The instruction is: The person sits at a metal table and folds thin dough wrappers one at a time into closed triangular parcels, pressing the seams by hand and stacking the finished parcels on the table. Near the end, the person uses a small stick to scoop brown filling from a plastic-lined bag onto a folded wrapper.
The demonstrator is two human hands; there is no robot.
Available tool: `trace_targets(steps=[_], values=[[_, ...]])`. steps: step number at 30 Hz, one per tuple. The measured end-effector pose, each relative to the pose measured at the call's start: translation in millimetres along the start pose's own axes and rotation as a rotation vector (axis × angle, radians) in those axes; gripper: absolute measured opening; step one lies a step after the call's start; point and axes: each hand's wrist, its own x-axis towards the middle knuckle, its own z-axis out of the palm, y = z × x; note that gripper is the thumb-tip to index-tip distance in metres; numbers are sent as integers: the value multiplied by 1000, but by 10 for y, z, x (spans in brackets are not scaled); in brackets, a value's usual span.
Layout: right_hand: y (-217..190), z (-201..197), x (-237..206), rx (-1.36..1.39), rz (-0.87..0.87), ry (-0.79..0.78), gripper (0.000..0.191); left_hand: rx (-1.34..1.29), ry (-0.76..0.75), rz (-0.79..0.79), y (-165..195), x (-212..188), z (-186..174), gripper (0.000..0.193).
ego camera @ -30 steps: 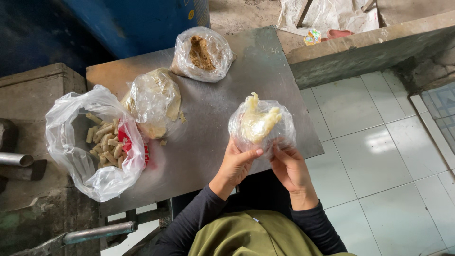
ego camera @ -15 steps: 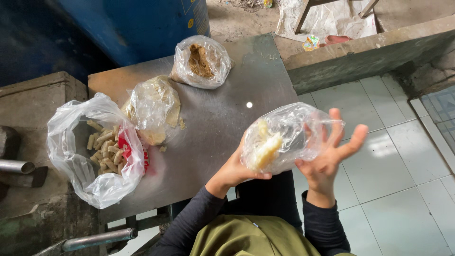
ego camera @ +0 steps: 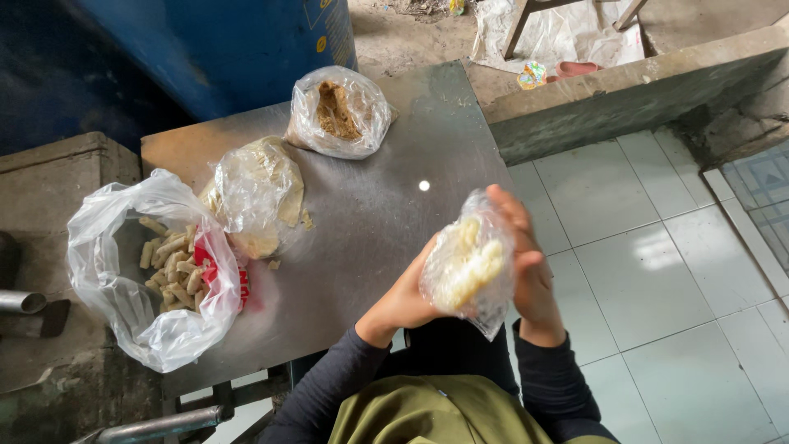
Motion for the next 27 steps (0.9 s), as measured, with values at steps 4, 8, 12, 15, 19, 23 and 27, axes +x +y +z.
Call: trace_targets(steps=[4,8,12,15,19,23,27], values=[[301,118,-75,408,128,-65,101,3,181,-6,-101,221,40,91],[449,154,-23,350,109,-48,103,346,420,101,-245,521,129,81],[519,57,160,306,164,53,84,672,292,175,-254,615,56,82],[554,-97,274,424,121,121,84,545,83,175,-219,623,-64,82],[599,-272,338,467,176,75,82,21,35,-5,-278,748,-109,73],[702,-385,380,525,280,68,73,-116,135,16,-440,891,-86,69],[911,-380,515,479,337,205,50,-201,211,-77,-684,1064,-163,57]])
